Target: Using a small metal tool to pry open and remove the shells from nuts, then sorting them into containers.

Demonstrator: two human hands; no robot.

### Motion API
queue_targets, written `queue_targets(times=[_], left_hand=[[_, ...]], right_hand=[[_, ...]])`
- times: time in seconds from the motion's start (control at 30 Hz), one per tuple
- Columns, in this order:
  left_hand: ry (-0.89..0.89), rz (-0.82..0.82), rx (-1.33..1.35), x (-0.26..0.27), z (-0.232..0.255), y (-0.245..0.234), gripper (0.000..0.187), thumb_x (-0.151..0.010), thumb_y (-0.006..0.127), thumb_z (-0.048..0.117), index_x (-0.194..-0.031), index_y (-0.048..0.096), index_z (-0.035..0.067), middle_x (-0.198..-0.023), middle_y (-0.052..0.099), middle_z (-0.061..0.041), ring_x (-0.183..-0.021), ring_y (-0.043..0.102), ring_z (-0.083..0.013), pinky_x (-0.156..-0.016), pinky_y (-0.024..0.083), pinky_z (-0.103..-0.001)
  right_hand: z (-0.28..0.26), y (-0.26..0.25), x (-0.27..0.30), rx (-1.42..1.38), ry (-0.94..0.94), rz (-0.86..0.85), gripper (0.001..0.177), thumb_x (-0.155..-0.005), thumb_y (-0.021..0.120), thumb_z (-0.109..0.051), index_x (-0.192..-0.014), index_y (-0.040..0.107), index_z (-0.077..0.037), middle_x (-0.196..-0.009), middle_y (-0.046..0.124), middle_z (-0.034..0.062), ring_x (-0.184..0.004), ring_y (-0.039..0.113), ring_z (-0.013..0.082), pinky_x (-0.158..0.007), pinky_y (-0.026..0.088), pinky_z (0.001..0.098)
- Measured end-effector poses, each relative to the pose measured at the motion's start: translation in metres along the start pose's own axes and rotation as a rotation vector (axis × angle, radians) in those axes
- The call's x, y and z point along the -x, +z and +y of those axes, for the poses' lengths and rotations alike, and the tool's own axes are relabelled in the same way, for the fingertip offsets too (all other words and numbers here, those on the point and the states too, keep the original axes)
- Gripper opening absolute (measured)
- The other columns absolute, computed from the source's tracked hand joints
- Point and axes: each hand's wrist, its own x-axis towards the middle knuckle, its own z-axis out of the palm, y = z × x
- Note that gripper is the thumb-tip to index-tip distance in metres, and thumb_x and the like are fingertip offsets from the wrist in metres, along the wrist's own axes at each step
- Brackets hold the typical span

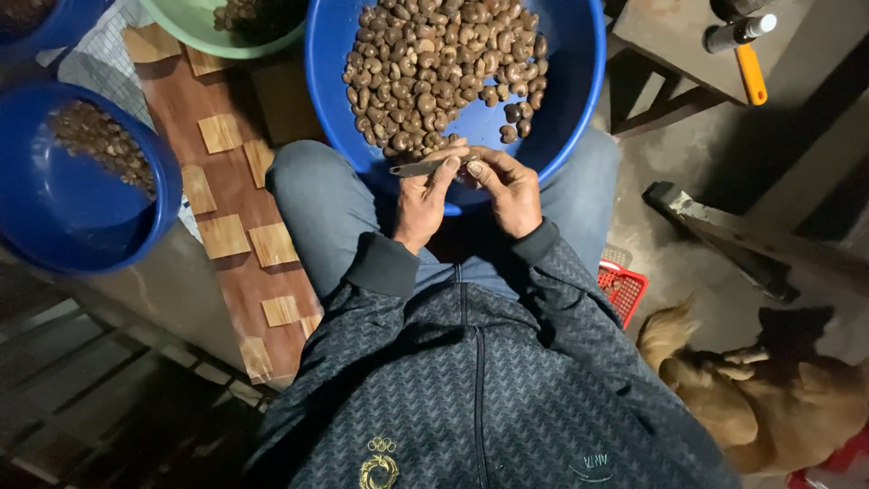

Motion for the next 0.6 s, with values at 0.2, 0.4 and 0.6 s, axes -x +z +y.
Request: queue_targets(times=[0.2, 0.4, 0.6], left_hand=[[0.012, 0.013, 0.09, -0.001, 0.005, -0.001, 0.022, -0.11, 0.059, 0.019, -0.122, 0.075, 0.01, -0.133, 0.069, -0.018, -0.126, 0.063, -0.0296, -0.102, 0.056, -0.042], [0.019, 0.041, 0.097, -0.003, 0.005, -0.003, 0.021, -0.11, 0.059, 0.018, -0.121, 0.075, 0.008, -0.126, 0.073, -0.015, -0.119, 0.066, -0.0217, -0.094, 0.059, -0.034], [-0.033, 0.001, 0.129, -0.003, 0.006, -0.001, 0.022, -0.111, 0.059, 0.018, -0.123, 0.075, 0.009, -0.134, 0.069, -0.015, -0.124, 0.061, -0.0235, -0.091, 0.06, -0.036]], right_hand=[[0.012, -0.003, -0.002, -0.131, 0.031, -0.001, 0.02, -0.098, 0.074, -0.008, -0.117, 0.074, -0.002, -0.098, 0.075, 0.0115, -0.092, 0.068, 0.013, -0.079, 0.061, 0.0307], [0.017, -0.006, -0.002, -0.226, 0.039, -0.026, 0.027, -0.097, 0.073, -0.003, -0.124, 0.07, 0.002, -0.103, 0.073, 0.0157, -0.097, 0.069, 0.0199, -0.083, 0.063, 0.0387], [0.034, -0.014, -0.005, -0.177, 0.001, -0.048, 0.031, -0.099, 0.07, -0.001, -0.13, 0.066, 0.003, -0.106, 0.074, 0.0211, -0.101, 0.071, 0.0256, -0.082, 0.062, 0.0366]])
